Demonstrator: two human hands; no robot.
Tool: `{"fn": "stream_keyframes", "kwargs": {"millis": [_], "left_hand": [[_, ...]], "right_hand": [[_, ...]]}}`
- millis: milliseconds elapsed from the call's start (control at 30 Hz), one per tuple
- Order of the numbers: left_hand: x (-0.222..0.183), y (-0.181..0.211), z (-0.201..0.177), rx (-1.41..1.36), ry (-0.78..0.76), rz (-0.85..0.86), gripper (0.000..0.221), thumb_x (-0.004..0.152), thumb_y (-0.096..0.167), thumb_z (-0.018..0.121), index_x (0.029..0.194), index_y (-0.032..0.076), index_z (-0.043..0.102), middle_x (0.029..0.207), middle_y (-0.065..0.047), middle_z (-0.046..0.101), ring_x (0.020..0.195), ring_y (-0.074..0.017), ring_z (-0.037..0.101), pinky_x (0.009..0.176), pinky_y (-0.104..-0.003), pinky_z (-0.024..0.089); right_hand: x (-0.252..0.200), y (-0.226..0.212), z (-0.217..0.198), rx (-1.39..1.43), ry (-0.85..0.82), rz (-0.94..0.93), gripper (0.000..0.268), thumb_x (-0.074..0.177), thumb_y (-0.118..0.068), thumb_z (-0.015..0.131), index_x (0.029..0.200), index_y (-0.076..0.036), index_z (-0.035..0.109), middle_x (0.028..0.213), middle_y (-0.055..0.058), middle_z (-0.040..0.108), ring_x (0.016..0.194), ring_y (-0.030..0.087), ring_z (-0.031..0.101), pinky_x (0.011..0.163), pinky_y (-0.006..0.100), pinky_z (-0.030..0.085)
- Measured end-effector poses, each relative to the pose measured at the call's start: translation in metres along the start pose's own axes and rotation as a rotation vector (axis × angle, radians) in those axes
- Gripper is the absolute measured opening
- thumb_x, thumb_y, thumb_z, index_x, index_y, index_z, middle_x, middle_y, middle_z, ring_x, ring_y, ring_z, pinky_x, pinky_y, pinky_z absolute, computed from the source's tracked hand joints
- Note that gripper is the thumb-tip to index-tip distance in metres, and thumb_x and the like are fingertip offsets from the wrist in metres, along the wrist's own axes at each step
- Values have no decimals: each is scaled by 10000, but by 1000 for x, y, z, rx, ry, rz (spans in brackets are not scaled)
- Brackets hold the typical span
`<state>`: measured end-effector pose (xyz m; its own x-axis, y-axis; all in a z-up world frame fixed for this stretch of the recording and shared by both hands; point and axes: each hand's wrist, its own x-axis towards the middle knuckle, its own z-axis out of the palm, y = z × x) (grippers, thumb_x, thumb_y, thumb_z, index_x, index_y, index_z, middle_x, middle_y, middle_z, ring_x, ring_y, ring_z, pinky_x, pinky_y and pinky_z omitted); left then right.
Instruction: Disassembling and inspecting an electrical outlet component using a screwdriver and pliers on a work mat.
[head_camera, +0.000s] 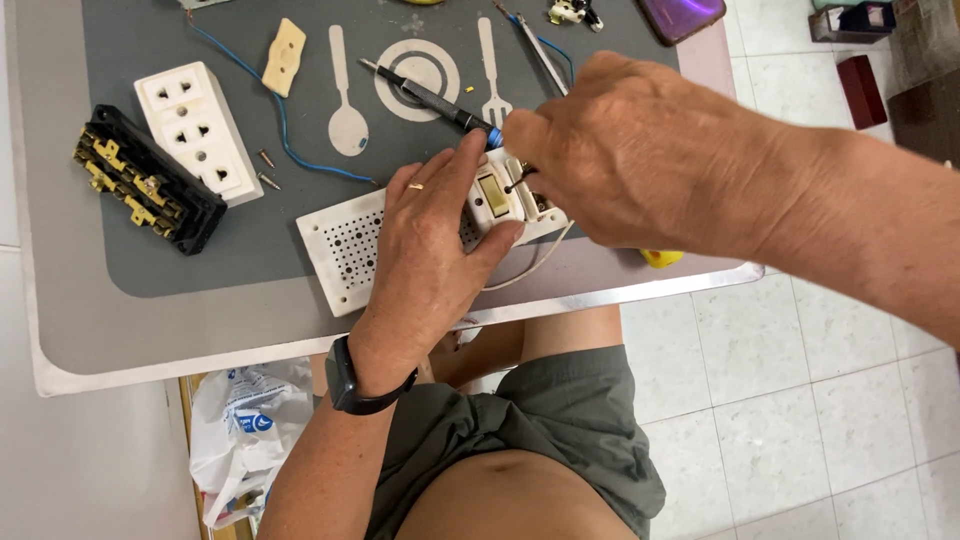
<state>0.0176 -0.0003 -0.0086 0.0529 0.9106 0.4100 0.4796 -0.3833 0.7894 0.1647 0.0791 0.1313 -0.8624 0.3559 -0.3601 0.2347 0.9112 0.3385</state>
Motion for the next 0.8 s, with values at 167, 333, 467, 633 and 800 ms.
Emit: {"fn": "stream_keyframes", "kwargs": {"millis": [167,333,467,633,800], "left_hand": [[0,3,-3,-9,-13,-9,697,712,66,813,1317,-63,493,1125,-218,704,1200,-346,606,1075,-469,353],[3,7,-4,4,-26,-16,711,699,65,805,1320,-63,484,1165,-182,691,1186,-306,613,1062,-464,354],[3,6,-6,-13,-60,-33,732,698,54,804,1341,-25,464,1181,-163,677,1138,-267,628,1058,-463,354],[3,8,-7,-33,-80,-28,722,702,47,805,1338,-6,467,1190,-156,657,1109,-264,625,1061,-476,333],[6,12,-11,-20,-122,-84,755,689,47,791,1366,34,457,1198,-136,670,1141,-242,620,1068,-456,328]], "right_hand": [[8,-4,8,122,68,120,208,980,-211,608,806,-97,595,562,86,616,410,207,576,501,301,524],[13,-2,3,57,-163,254,381,1076,-400,504,845,-116,612,580,86,664,377,184,614,398,263,518],[12,-4,-2,126,-34,161,141,947,-217,576,950,-76,586,575,108,678,377,185,646,590,288,538],[14,-4,9,116,166,66,64,872,-108,651,833,-63,628,602,76,658,376,157,589,711,277,547],[10,-5,3,28,60,99,193,965,-261,626,856,-119,699,774,66,721,421,126,648,409,221,510]]}}
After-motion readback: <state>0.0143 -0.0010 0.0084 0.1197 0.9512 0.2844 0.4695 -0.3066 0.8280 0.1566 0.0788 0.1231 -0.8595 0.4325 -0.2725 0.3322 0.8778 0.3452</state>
